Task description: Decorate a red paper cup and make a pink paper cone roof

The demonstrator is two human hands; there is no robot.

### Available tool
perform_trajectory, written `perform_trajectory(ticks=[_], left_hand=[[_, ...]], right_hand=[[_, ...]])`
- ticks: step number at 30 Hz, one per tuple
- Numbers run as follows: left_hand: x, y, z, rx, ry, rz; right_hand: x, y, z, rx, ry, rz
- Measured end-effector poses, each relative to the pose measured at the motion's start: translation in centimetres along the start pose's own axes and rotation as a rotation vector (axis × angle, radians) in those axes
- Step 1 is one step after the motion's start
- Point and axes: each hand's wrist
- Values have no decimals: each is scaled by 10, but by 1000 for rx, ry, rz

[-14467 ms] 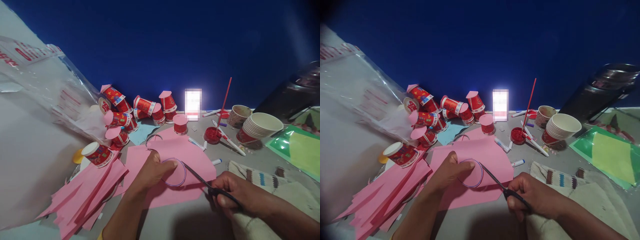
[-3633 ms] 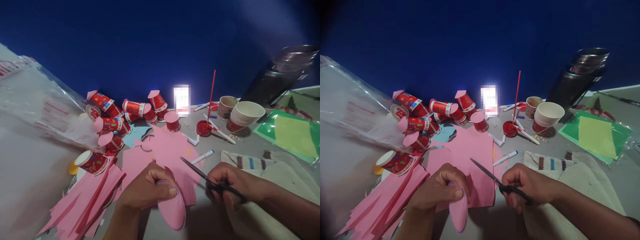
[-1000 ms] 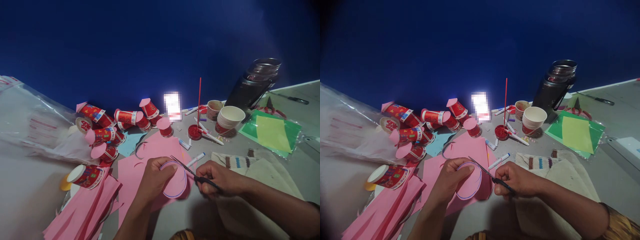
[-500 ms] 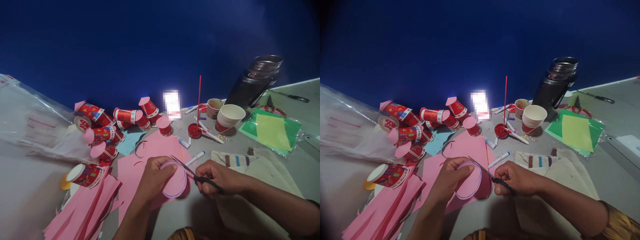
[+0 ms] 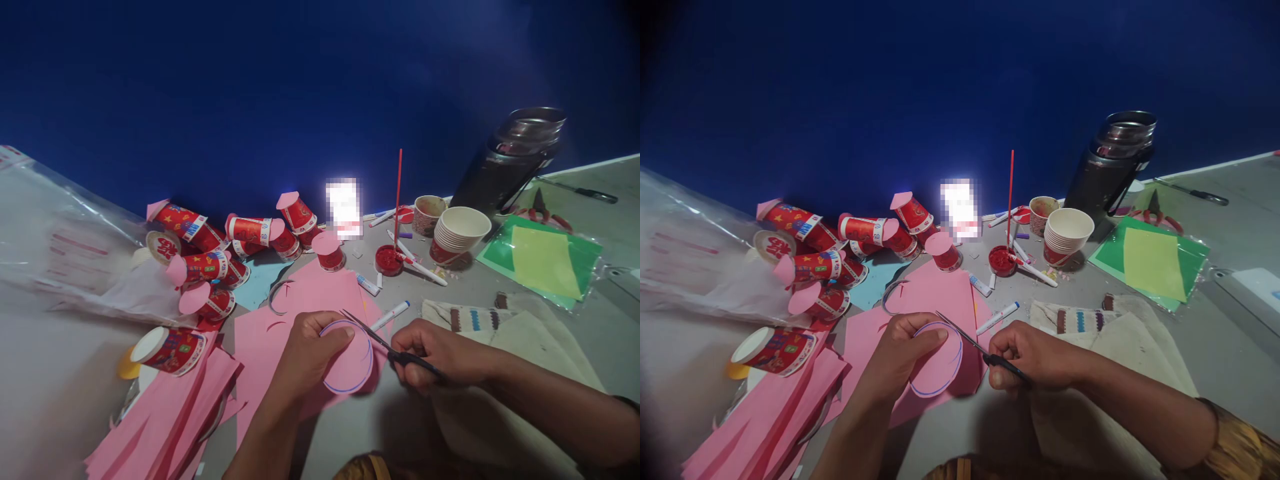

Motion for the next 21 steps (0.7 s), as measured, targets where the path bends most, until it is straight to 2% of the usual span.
perform_trajectory(ticks=[7, 16, 21], left_hand=[[0, 1, -2, -18, -5, -10], [2, -4, 1, 33, 12, 20], [1, 1, 1, -6, 6, -14]], right_hand=[[-1, -5, 1, 10, 4, 33], [-1, -6, 2, -27, 37, 53], [-2, -9, 2, -24, 24, 31]])
Point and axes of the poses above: each hand's wrist, its own z-axis towards the middle knuckle, its own x-axis out of the palm, y = z × x, and after that the axes turned 3 degrees about x, right-handed
